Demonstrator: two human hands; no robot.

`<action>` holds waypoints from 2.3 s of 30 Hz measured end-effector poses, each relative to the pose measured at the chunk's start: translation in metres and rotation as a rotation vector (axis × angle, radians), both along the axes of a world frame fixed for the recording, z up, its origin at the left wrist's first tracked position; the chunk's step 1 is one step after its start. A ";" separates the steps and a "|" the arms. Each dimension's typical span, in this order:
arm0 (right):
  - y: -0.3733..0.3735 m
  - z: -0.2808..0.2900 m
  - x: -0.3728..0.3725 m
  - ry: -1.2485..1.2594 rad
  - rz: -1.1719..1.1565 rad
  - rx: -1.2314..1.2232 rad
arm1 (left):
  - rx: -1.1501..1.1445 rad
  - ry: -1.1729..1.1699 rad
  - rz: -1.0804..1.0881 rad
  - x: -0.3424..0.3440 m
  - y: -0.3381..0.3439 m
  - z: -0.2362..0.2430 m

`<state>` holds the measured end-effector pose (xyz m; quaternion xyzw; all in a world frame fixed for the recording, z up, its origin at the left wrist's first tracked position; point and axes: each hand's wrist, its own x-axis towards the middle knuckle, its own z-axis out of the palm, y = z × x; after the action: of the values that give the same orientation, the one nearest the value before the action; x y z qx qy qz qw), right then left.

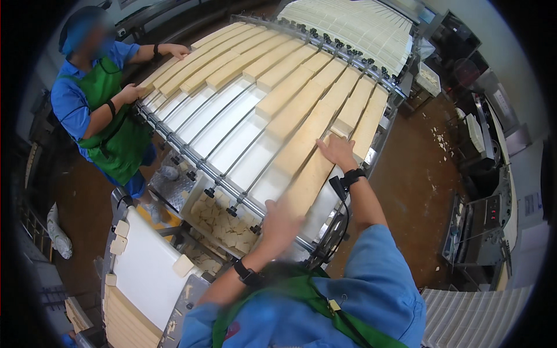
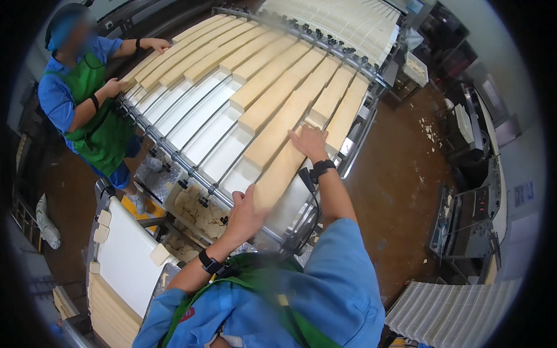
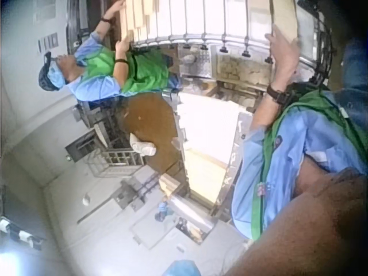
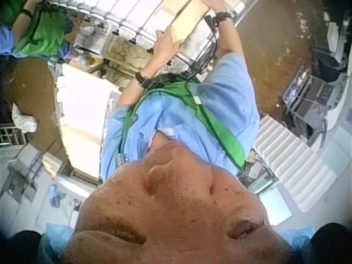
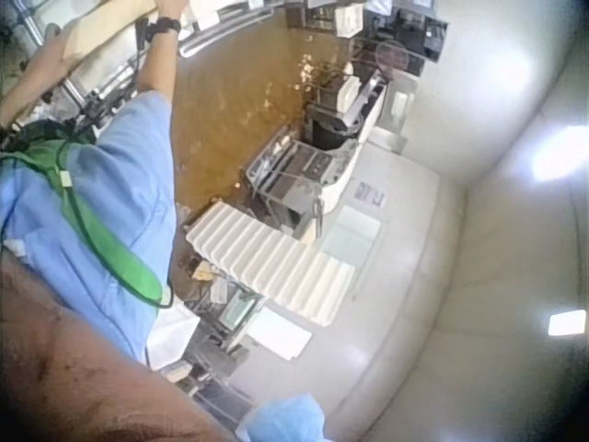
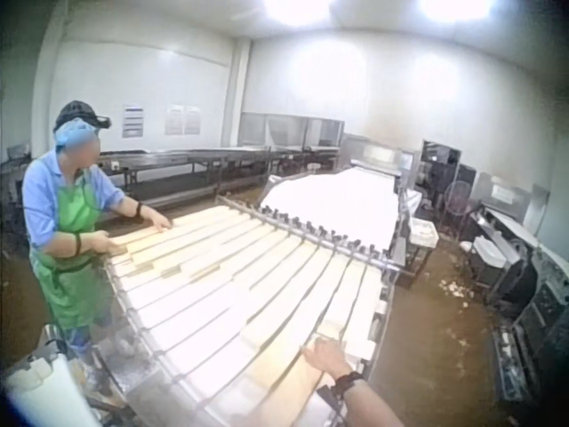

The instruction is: Moving strips of processed dough from a conveyor belt onto a collection rack.

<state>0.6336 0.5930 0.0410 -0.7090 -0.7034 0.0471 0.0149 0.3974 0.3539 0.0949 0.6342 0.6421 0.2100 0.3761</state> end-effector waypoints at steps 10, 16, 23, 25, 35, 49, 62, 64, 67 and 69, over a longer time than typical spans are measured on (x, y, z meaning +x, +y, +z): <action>0.002 0.014 0.020 -0.058 0.004 0.019 | 0.017 -0.025 0.018 0.011 0.006 -0.009; -0.018 0.021 0.023 -0.199 -0.019 0.399 | 0.120 -0.194 0.199 0.046 0.037 -0.035; -0.134 0.005 -0.040 0.027 0.260 0.208 | 0.226 -0.274 0.344 0.049 0.046 -0.056; -0.156 -0.001 -0.056 0.137 0.416 0.036 | 0.266 -0.308 0.316 0.040 0.043 -0.063; -0.148 -0.023 -0.069 -0.059 0.456 0.108 | 0.345 -0.310 0.514 -0.114 -0.069 -0.034; -0.324 0.006 -0.552 0.639 1.661 -0.041 | 0.013 0.657 2.114 -0.369 -0.441 -0.150; -0.533 -0.113 -0.923 0.266 1.759 -0.021 | 0.065 0.329 2.020 -0.424 -0.487 -0.158; -0.542 -0.114 -0.934 0.239 1.729 -0.026 | 0.020 0.358 2.028 -0.425 -0.483 -0.155; -0.545 -0.115 -0.942 0.197 1.706 -0.025 | -0.009 0.315 2.044 -0.429 -0.481 -0.152; -0.545 -0.123 -0.940 0.181 1.713 -0.024 | -0.030 0.307 2.042 -0.431 -0.479 -0.152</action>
<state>-0.3068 0.0483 -0.0816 0.0722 -0.9915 0.1059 0.0227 -0.0337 -0.1256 -0.0567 -0.1981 0.9181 0.3382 -0.0596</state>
